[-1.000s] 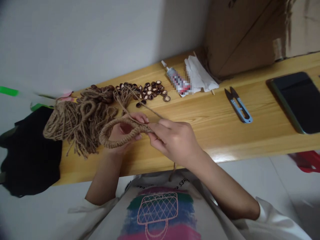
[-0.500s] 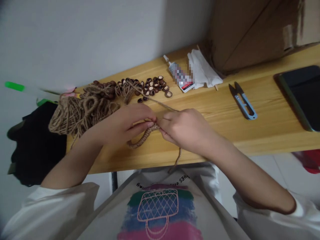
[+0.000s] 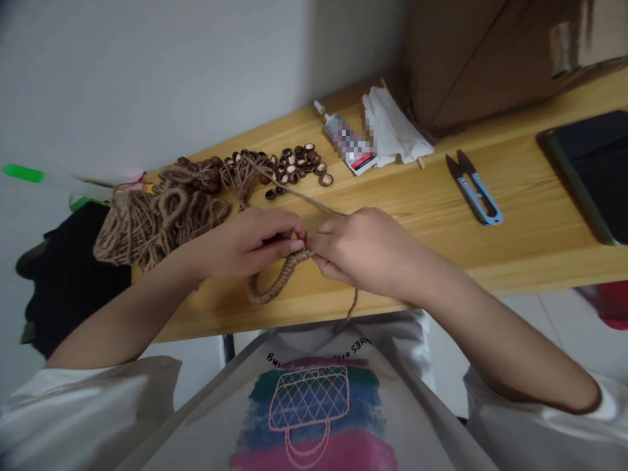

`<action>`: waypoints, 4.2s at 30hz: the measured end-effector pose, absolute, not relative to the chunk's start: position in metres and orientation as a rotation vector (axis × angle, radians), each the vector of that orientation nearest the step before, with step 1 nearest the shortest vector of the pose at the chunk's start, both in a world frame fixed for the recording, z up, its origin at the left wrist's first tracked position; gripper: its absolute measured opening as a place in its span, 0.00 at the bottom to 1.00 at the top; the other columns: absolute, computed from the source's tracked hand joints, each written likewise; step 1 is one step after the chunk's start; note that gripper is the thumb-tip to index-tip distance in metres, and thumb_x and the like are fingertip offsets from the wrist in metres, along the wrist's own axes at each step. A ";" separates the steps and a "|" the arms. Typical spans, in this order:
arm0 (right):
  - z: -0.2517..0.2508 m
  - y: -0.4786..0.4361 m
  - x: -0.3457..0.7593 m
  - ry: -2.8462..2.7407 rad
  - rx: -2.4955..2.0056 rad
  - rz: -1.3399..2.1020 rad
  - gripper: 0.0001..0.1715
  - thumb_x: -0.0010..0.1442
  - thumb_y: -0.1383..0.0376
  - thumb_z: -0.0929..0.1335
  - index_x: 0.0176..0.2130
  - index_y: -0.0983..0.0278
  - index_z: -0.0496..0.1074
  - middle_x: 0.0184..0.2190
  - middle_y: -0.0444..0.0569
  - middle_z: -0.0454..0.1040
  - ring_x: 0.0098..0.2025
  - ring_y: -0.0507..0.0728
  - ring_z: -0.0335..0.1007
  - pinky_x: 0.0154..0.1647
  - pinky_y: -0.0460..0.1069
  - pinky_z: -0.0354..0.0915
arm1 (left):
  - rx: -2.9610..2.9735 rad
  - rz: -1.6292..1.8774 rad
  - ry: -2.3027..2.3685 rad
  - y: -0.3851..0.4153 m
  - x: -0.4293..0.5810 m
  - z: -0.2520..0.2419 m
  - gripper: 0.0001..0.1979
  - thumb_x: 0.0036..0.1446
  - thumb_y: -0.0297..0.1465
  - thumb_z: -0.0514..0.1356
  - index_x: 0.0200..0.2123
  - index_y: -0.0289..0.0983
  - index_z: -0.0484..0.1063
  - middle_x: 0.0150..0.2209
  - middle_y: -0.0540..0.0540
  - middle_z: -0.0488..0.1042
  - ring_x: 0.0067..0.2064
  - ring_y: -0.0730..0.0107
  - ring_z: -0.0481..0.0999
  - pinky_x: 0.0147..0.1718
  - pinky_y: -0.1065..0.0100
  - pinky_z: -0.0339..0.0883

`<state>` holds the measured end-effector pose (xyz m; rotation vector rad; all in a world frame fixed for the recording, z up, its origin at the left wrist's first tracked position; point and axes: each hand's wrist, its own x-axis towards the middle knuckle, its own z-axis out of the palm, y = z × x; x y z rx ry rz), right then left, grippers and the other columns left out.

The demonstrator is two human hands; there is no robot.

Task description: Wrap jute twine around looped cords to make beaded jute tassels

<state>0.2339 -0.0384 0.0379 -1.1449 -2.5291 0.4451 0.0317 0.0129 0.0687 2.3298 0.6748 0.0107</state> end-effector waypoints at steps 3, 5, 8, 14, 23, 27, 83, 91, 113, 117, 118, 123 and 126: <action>0.041 -0.037 0.237 -2.585 -1.048 0.584 0.13 0.62 0.65 0.62 0.37 0.64 0.76 0.30 0.49 0.77 0.28 0.53 0.70 0.28 0.47 0.59 | 2.298 0.046 0.686 0.008 0.028 0.070 0.12 0.60 0.38 0.53 0.39 0.36 0.69 0.21 0.54 0.65 0.23 0.76 0.64 0.27 0.72 0.55; 0.043 -0.036 0.239 -2.570 -1.055 0.628 0.12 0.62 0.65 0.62 0.37 0.63 0.76 0.31 0.49 0.77 0.28 0.54 0.70 0.28 0.47 0.60 | 2.302 0.050 0.672 0.005 0.025 0.071 0.18 0.57 0.44 0.56 0.42 0.36 0.68 0.21 0.55 0.66 0.23 0.75 0.66 0.27 0.72 0.56; 0.044 -0.035 0.239 -2.567 -1.042 0.668 0.12 0.61 0.66 0.63 0.35 0.63 0.76 0.30 0.48 0.77 0.28 0.54 0.70 0.28 0.47 0.60 | 2.398 -0.029 0.678 -0.002 0.024 0.075 0.22 0.53 0.48 0.58 0.41 0.36 0.69 0.24 0.52 0.70 0.26 0.72 0.69 0.28 0.71 0.56; 0.040 -0.035 0.236 -2.554 -1.001 0.697 0.12 0.61 0.66 0.63 0.30 0.63 0.75 0.28 0.47 0.77 0.28 0.54 0.70 0.29 0.48 0.60 | 2.567 -0.228 0.781 -0.013 0.032 0.076 0.12 0.55 0.37 0.54 0.35 0.35 0.70 0.26 0.47 0.73 0.27 0.68 0.69 0.25 0.68 0.52; 0.037 -0.034 0.237 -2.582 -0.977 0.728 0.13 0.62 0.65 0.62 0.32 0.62 0.75 0.28 0.48 0.76 0.27 0.53 0.69 0.29 0.48 0.59 | 2.507 -0.204 0.896 -0.012 0.044 0.069 0.10 0.52 0.32 0.55 0.22 0.35 0.71 0.19 0.49 0.69 0.23 0.72 0.64 0.25 0.67 0.50; 0.040 -0.035 0.230 -2.650 -1.074 0.644 0.10 0.59 0.67 0.64 0.32 0.63 0.75 0.28 0.48 0.76 0.27 0.54 0.69 0.27 0.49 0.57 | 2.457 -0.234 0.940 -0.013 0.046 0.067 0.14 0.52 0.33 0.54 0.18 0.35 0.69 0.17 0.48 0.66 0.22 0.73 0.61 0.24 0.67 0.48; 0.009 -0.018 0.188 -1.076 -1.092 1.511 0.12 0.43 0.57 0.77 0.23 0.63 0.78 0.24 0.45 0.78 0.27 0.50 0.70 0.34 0.46 0.68 | 0.489 0.757 0.774 -0.022 0.047 0.009 0.19 0.55 0.43 0.60 0.24 0.35 0.62 0.15 0.61 0.45 0.14 0.87 0.40 0.10 0.82 0.41; 0.009 -0.022 0.181 -1.050 -1.237 1.271 0.07 0.45 0.61 0.76 0.25 0.63 0.79 0.23 0.45 0.78 0.25 0.52 0.71 0.29 0.46 0.67 | 0.624 1.038 1.017 -0.027 0.061 0.012 0.22 0.44 0.46 0.66 0.22 0.35 0.64 0.13 0.61 0.51 0.13 0.88 0.48 0.11 0.81 0.43; 0.011 -0.033 0.177 -1.257 -1.225 1.201 0.13 0.56 0.61 0.67 0.25 0.64 0.74 0.19 0.43 0.68 0.23 0.50 0.61 0.26 0.46 0.58 | 1.198 1.175 1.271 -0.032 0.053 -0.005 0.17 0.56 0.44 0.56 0.23 0.38 0.63 0.20 0.53 0.59 0.26 0.75 0.61 0.25 0.72 0.55; 0.015 -0.030 0.184 -1.182 -1.161 1.464 0.13 0.53 0.57 0.70 0.24 0.64 0.71 0.18 0.41 0.63 0.21 0.49 0.57 0.23 0.45 0.55 | 1.416 1.138 1.323 -0.031 0.046 0.000 0.15 0.59 0.37 0.53 0.23 0.37 0.62 0.21 0.52 0.61 0.28 0.74 0.62 0.28 0.71 0.56; 0.017 -0.029 0.186 -1.147 -1.147 1.520 0.12 0.51 0.56 0.71 0.26 0.63 0.72 0.19 0.42 0.65 0.22 0.49 0.58 0.23 0.45 0.56 | 1.485 1.123 1.334 -0.030 0.045 0.002 0.15 0.59 0.36 0.53 0.22 0.37 0.61 0.21 0.52 0.61 0.27 0.74 0.61 0.29 0.71 0.55; 0.023 -0.027 0.193 -1.089 -1.043 1.749 0.18 0.47 0.54 0.74 0.34 0.62 0.72 0.24 0.42 0.69 0.24 0.49 0.61 0.25 0.45 0.59 | 1.628 1.072 1.349 -0.031 0.041 0.010 0.14 0.59 0.32 0.52 0.21 0.37 0.61 0.20 0.53 0.60 0.25 0.75 0.60 0.28 0.71 0.53; 0.026 -0.027 0.191 -1.079 -1.039 1.771 0.19 0.48 0.51 0.73 0.33 0.63 0.70 0.23 0.41 0.66 0.21 0.47 0.56 0.20 0.43 0.55 | 1.601 1.091 1.351 -0.032 0.042 0.010 0.14 0.60 0.33 0.52 0.22 0.37 0.62 0.21 0.53 0.61 0.26 0.74 0.60 0.28 0.71 0.54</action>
